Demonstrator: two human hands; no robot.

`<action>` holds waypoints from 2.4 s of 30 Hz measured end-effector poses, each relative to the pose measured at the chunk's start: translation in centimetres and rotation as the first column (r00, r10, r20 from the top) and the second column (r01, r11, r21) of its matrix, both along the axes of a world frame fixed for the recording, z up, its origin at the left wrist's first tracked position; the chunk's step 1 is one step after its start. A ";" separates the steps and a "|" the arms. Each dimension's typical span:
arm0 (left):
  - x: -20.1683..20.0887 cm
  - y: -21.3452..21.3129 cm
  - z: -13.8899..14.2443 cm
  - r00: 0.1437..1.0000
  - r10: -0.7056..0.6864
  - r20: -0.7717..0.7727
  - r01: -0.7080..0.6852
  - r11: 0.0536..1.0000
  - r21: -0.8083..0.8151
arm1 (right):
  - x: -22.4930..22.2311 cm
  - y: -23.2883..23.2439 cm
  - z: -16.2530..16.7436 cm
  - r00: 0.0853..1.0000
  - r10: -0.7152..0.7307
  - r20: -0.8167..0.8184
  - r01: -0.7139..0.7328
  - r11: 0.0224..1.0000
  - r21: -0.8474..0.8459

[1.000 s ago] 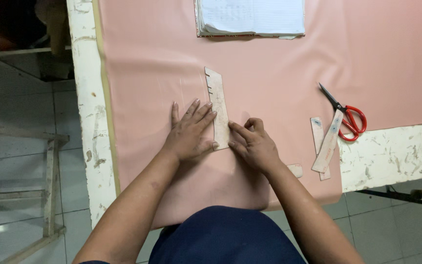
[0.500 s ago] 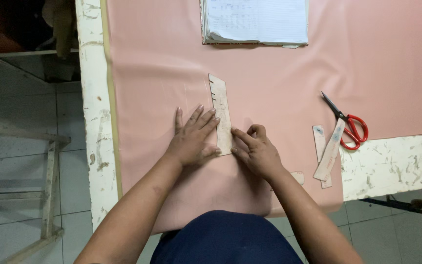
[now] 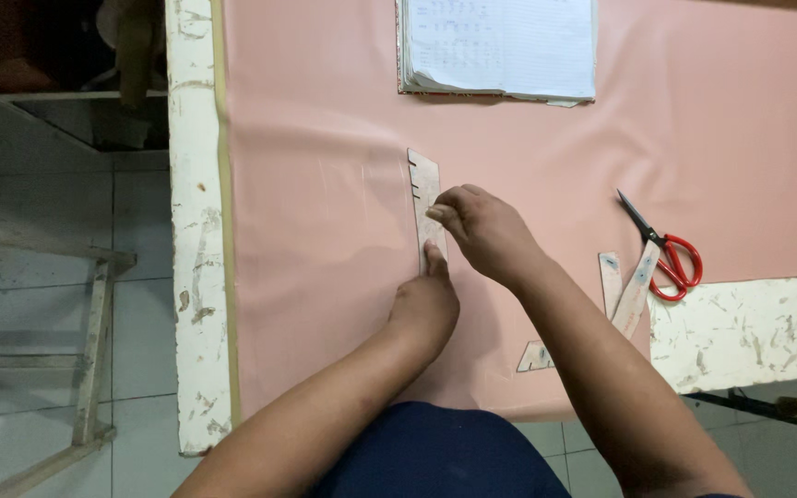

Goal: The person uses a ruler and a marking tool to draw straight lines on a large sheet of pink fabric laid on a worktable. They repeatedly reposition the ruler and trace along its edge to create multiple parallel lines across the fabric surface.

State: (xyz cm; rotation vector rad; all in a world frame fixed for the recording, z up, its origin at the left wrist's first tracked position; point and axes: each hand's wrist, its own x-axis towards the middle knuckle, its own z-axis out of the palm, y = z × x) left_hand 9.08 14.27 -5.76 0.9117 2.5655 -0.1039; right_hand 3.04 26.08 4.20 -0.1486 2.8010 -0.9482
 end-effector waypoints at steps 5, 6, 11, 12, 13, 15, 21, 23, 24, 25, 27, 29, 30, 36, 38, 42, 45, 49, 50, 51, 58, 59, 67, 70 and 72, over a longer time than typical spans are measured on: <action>0.2 0.8 0.2 0.992 -0.104 -0.066 0.098 0.991 -0.090 | -0.6 -1.2 0.1 0.959 0.137 0.247 -0.155 0.986 0.057; 0.4 0.7 0.4 0.992 -0.106 -0.068 0.101 0.992 -0.081 | -0.5 -1.4 0.0 0.955 0.128 0.268 -0.143 0.989 0.037; 0.7 0.2 0.8 0.995 -0.090 -0.040 0.090 0.996 -0.009 | -0.1 -1.8 0.1 0.908 0.063 0.414 -0.033 0.996 -0.078; 0.6 0.2 0.9 0.997 -0.077 -0.021 0.078 0.997 0.015 | -0.1 -2.0 0.1 0.918 0.073 0.390 -0.057 0.997 -0.053; 0.5 0.1 0.8 0.992 -0.118 0.037 0.119 0.993 -0.015 | -0.1 -2.1 0.0 0.927 0.084 0.366 -0.079 0.996 -0.028; 0.2 -0.1 0.8 0.969 -0.195 0.152 0.207 0.976 -0.067 | -0.3 -2.2 -0.2 0.929 0.078 0.361 -0.090 0.996 0.017; 0.0 -0.4 1.5 0.986 -0.045 -0.163 0.058 0.995 0.078 | -1.7 -1.5 -2.1 0.983 0.137 0.119 -0.156 0.972 0.175; -0.4 -0.6 2.1 0.992 0.022 -0.126 -0.005 0.991 0.136 | -2.8 -1.1 -2.8 0.992 0.115 0.050 -0.121 0.981 0.152; -0.5 -0.7 2.5 0.994 0.053 -0.100 -0.036 0.986 0.163 | -3.2 -0.8 -3.1 0.993 0.116 -0.025 -0.113 0.986 0.119; -0.6 -0.8 2.9 0.992 0.069 -0.105 -0.049 0.981 0.189 | -3.5 -0.6 -3.4 0.989 0.113 -0.098 -0.105 0.991 0.086; -1.3 -1.1 3.7 0.988 0.103 -0.118 -0.072 0.968 0.242 | -3.7 -0.3 -3.8 0.982 0.089 -0.164 -0.084 0.996 0.037; -1.6 -1.2 4.3 0.987 0.069 -0.146 -0.042 0.982 0.185 | -3.7 -0.1 -4.0 0.988 0.053 -0.148 -0.053 0.999 0.006; -1.8 -1.2 4.4 0.986 0.051 -0.159 -0.026 0.987 0.156 | -3.6 0.1 -4.0 0.987 0.056 -0.150 -0.051 0.998 0.039; -2.3 -0.6 4.0 0.962 0.108 -0.249 -0.056 0.977 0.206 | -3.5 0.0 -4.1 0.994 0.016 -0.104 -0.014 1.000 0.016; -2.9 -0.8 3.5 0.980 0.057 -0.192 -0.027 0.988 0.154 | -3.9 -0.3 -4.3 0.997 0.004 -0.080 -0.005 1.000 -0.008; -3.7 -0.9 2.7 0.995 0.035 -0.095 -0.021 0.989 0.149 | -4.4 -0.4 -4.4 0.988 0.026 -0.153 -0.030 0.999 -0.025; -4.0 -0.6 2.8 0.942 0.318 0.109 -0.332 0.835 0.439 | -4.2 -0.4 -4.5 0.986 0.021 -0.167 -0.026 0.999 -0.030; -4.2 -1.0 3.8 0.994 0.022 -0.106 -0.007 0.991 0.136 | -4.2 -0.7 -4.7 0.984 -0.007 -0.179 0.007 1.000 -0.002; -4.3 -1.1 4.2 0.996 0.012 -0.088 0.001 0.990 0.141 | -4.3 -0.7 -4.7 0.985 -0.026 -0.171 0.027 1.000 -0.002; -4.3 -1.3 4.6 0.997 0.001 -0.071 0.010 0.989 0.146 | -4.3 -0.7 -4.7 0.981 -0.037 -0.188 0.035 0.999 -0.015; -4.8 -1.4 6.5 1.000 0.018 -0.004 -0.018 0.988 0.152 | -4.3 -0.4 -4.6 0.972 0.004 -0.233 0.016 0.996 0.084; -5.0 -1.3 6.4 0.999 0.029 -0.030 -0.024 0.988 0.151 | -4.3 -0.4 -4.5 0.972 0.008 -0.233 0.012 0.996 0.085; -5.0 -1.0 4.0 0.990 0.100 -0.104 -0.071 0.964 0.256 | -6.0 -1.1 -5.1 0.952 -0.021 -0.304 0.016 1.000 -0.020; -4.8 -1.2 3.6 0.993 0.086 -0.085 -0.063 0.966 0.249 | -6.3 -0.9 -5.2 0.953 -0.041 -0.300 0.033 0.999 -0.031; -4.9 -1.4 3.8 0.989 0.079 -0.123 -0.045 0.965 0.260 | -6.7 -0.7 -5.0 0.965 -0.045 -0.260 0.048 0.999 0.006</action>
